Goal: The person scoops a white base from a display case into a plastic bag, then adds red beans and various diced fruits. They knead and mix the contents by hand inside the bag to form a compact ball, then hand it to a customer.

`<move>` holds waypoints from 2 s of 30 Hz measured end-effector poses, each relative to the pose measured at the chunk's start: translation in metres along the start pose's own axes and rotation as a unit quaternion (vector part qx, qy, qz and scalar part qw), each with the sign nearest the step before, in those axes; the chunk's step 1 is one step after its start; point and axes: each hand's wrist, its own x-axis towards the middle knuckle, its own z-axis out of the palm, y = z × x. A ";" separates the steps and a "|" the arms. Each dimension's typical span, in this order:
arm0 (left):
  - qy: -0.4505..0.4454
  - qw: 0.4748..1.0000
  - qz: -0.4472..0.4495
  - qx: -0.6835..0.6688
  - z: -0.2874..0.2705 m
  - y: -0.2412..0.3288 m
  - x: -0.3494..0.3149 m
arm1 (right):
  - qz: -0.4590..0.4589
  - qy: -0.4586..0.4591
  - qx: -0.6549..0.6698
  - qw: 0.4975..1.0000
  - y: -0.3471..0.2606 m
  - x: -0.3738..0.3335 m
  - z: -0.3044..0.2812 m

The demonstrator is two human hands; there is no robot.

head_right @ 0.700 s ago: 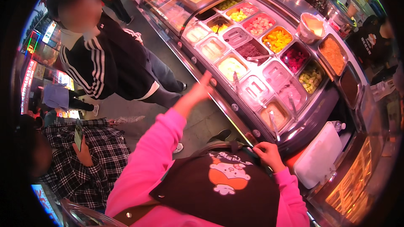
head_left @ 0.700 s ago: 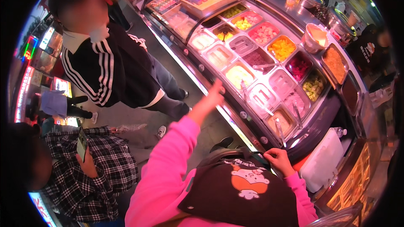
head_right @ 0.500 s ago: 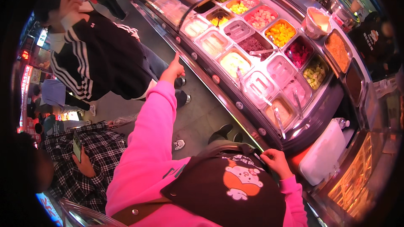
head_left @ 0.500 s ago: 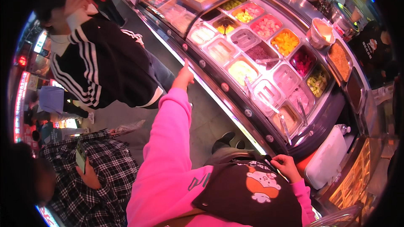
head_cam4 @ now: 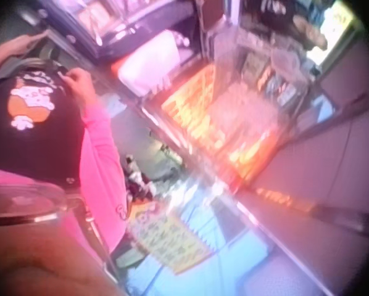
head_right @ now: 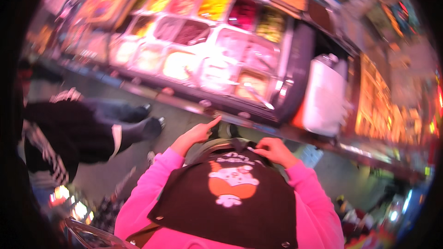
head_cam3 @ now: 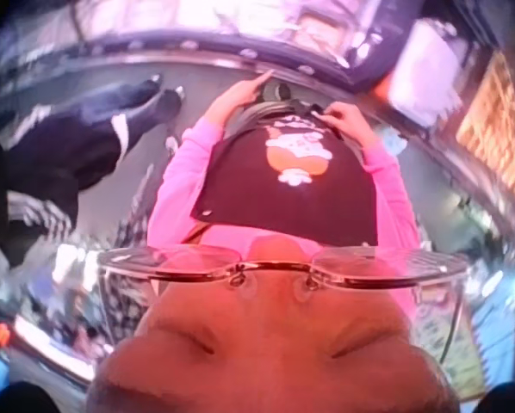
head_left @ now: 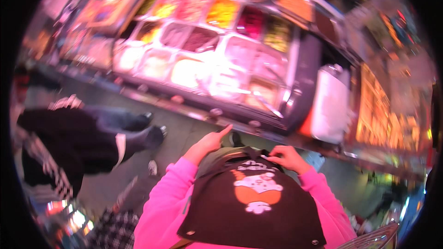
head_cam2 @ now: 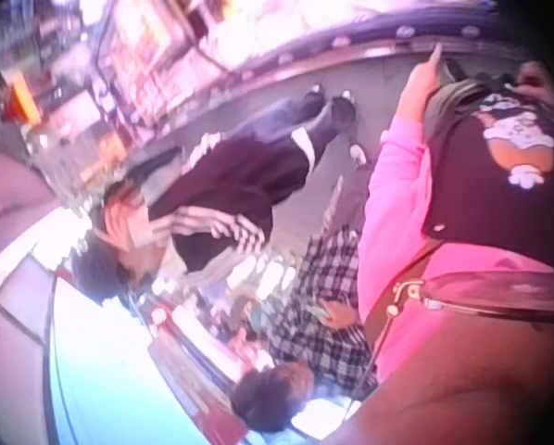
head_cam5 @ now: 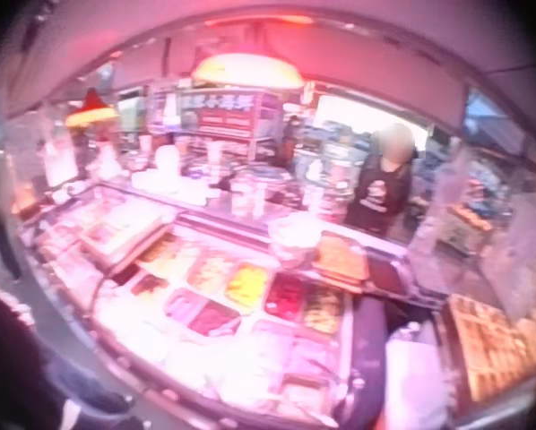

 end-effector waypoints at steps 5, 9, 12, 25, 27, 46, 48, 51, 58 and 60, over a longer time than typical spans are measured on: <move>-0.079 0.994 0.054 0.047 0.006 0.019 0.020 | -0.006 0.017 -0.043 0.999 0.004 -0.025 0.012; -0.135 0.985 0.074 0.083 -0.006 0.028 0.023 | 0.011 0.029 -0.031 0.999 0.004 -0.048 0.021; -0.153 0.979 0.089 0.106 -0.019 0.044 0.027 | 0.011 0.038 -0.044 0.998 0.008 -0.060 -0.002; -0.047 0.975 0.211 0.043 -0.021 0.089 0.043 | 0.141 0.436 -0.325 0.827 0.136 -0.009 -0.226; -0.003 0.971 0.238 0.014 -0.024 0.096 0.041 | 0.189 0.396 -0.283 0.853 0.137 -0.007 -0.236; 0.153 0.687 0.133 -0.698 -0.072 0.220 0.048 | -0.031 0.126 0.470 0.873 -0.050 0.043 -0.068; 0.123 0.613 0.139 -0.768 -0.077 0.211 0.042 | -0.047 0.124 0.554 0.822 -0.043 0.043 -0.065; 0.137 0.585 0.119 -0.791 -0.086 0.192 0.032 | -0.100 0.125 0.667 0.728 -0.029 0.043 -0.071; 0.395 0.749 0.087 -0.524 -0.099 0.154 0.010 | -0.152 0.398 0.317 0.847 -0.026 0.032 -0.120; 0.392 0.723 0.162 -0.546 -0.107 0.152 0.003 | -0.217 0.423 0.122 0.871 -0.041 0.027 -0.115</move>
